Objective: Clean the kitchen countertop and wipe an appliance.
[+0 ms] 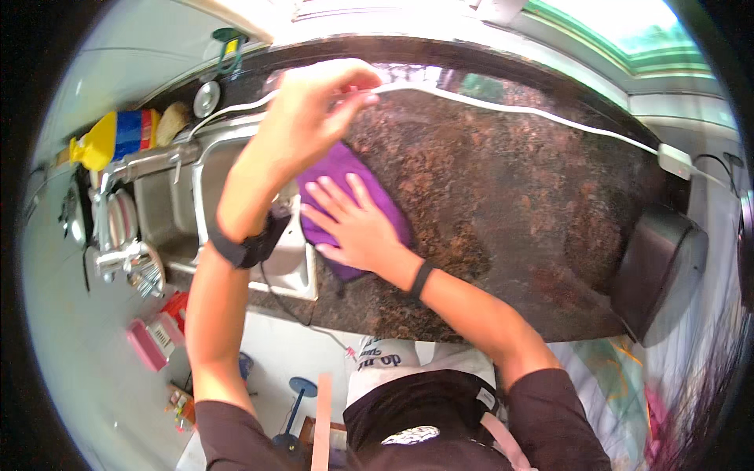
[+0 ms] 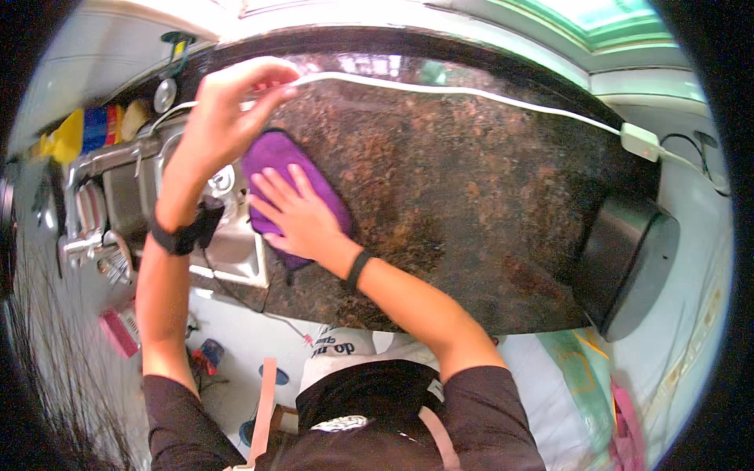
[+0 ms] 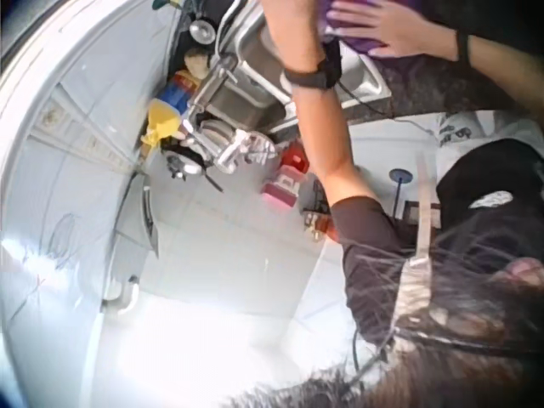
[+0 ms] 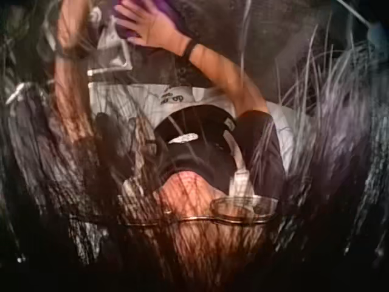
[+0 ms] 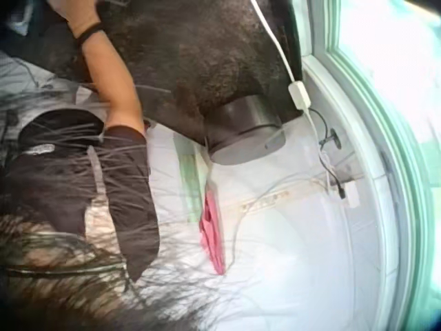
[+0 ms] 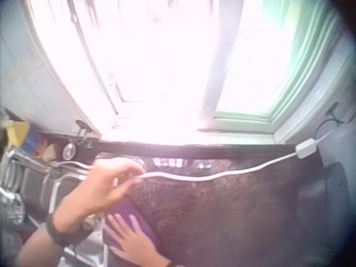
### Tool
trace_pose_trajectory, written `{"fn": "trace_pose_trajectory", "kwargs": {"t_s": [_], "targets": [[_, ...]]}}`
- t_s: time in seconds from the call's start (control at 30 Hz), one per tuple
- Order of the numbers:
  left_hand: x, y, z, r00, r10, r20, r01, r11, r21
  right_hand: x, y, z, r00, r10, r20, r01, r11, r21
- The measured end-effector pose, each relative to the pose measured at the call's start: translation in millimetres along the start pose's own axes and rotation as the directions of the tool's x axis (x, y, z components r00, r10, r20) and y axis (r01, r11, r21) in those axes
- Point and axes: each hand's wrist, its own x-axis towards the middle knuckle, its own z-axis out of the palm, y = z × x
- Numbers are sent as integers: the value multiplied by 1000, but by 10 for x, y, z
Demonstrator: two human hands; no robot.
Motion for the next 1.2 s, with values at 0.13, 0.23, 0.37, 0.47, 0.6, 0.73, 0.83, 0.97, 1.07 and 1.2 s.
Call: {"fn": "trace_pose_trajectory", "kwargs": {"t_s": [0.13,0.23,0.37,0.47,0.6,0.73,0.83,0.97,1.07,1.2], "targets": [[21,-109,241,997,81,15,-82,995,63,-530,141,-350,980,199,-3,-199,979,-39],[-36,-139,362,1000,29,1,-29,999,17,-946,405,-725,930,366,-32,-366,911,-189],[-161,-198,553,999,-45,-27,43,997,-66,-1548,1111,-1327,817,528,-230,-574,709,-411],[-141,-211,673,995,-100,-20,97,989,-116,-1887,1860,-1637,737,529,-421,-676,578,-457],[-188,-289,741,998,-61,-10,59,993,-104,-1288,2138,-1541,768,413,-489,-633,609,-478],[-373,-510,617,985,-81,155,57,987,151,-329,1570,-1052,878,325,-352,-466,750,-469],[-407,-598,409,972,50,228,-134,919,370,60,1048,-692,911,300,-281,-393,839,-377],[-396,-581,198,918,64,392,-271,824,498,148,284,-297,950,287,-120,-307,926,-218],[-297,-488,62,890,-1,455,-251,832,494,-337,-125,-196,984,171,-55,-172,985,-18],[-142,-491,-73,859,26,512,-293,844,449,-1207,-18,-617,979,184,89,-183,983,-24]]}}
